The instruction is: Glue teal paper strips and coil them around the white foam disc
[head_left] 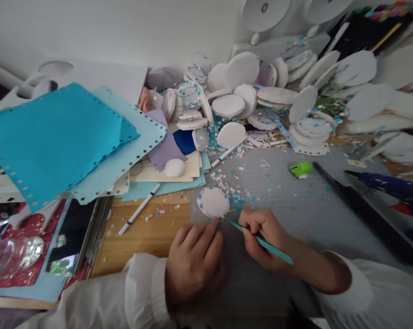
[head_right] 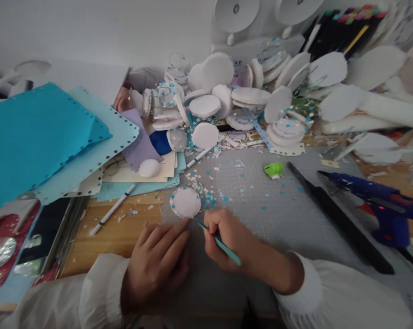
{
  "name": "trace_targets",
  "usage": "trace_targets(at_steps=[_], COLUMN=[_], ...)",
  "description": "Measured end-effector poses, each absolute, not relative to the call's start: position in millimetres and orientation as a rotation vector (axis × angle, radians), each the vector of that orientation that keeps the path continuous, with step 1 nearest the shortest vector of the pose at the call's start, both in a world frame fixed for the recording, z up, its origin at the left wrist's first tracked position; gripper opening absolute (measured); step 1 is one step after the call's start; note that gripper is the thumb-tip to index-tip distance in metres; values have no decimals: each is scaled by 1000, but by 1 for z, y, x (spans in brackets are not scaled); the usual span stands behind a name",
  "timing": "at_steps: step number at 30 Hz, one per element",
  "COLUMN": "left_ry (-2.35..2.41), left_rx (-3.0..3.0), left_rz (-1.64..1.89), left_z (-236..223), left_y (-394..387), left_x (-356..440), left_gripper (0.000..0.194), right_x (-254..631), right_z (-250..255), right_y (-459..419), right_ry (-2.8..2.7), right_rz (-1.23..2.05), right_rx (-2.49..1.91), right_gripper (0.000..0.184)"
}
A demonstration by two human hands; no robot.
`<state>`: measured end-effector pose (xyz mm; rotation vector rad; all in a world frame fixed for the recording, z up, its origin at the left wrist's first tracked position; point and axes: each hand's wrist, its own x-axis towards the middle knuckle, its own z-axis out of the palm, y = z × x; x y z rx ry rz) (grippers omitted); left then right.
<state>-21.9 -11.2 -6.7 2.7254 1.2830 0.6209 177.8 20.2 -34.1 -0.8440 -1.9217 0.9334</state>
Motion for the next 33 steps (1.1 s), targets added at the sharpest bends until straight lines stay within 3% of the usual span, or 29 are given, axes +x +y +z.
trace_targets(at_steps=[27, 33], left_ry=[1288, 1260], left_rx=[2606, 2574], left_rz=[525, 667], left_z=[-5, -3], left_y=[-8, -8], left_x=[-24, -26], left_gripper=[30, 30], right_x=[179, 181], right_z=[-27, -23], right_y=[24, 26], right_ry=[-1975, -1825], right_rz=[854, 912], right_rx=[-893, -897], right_gripper=[21, 21])
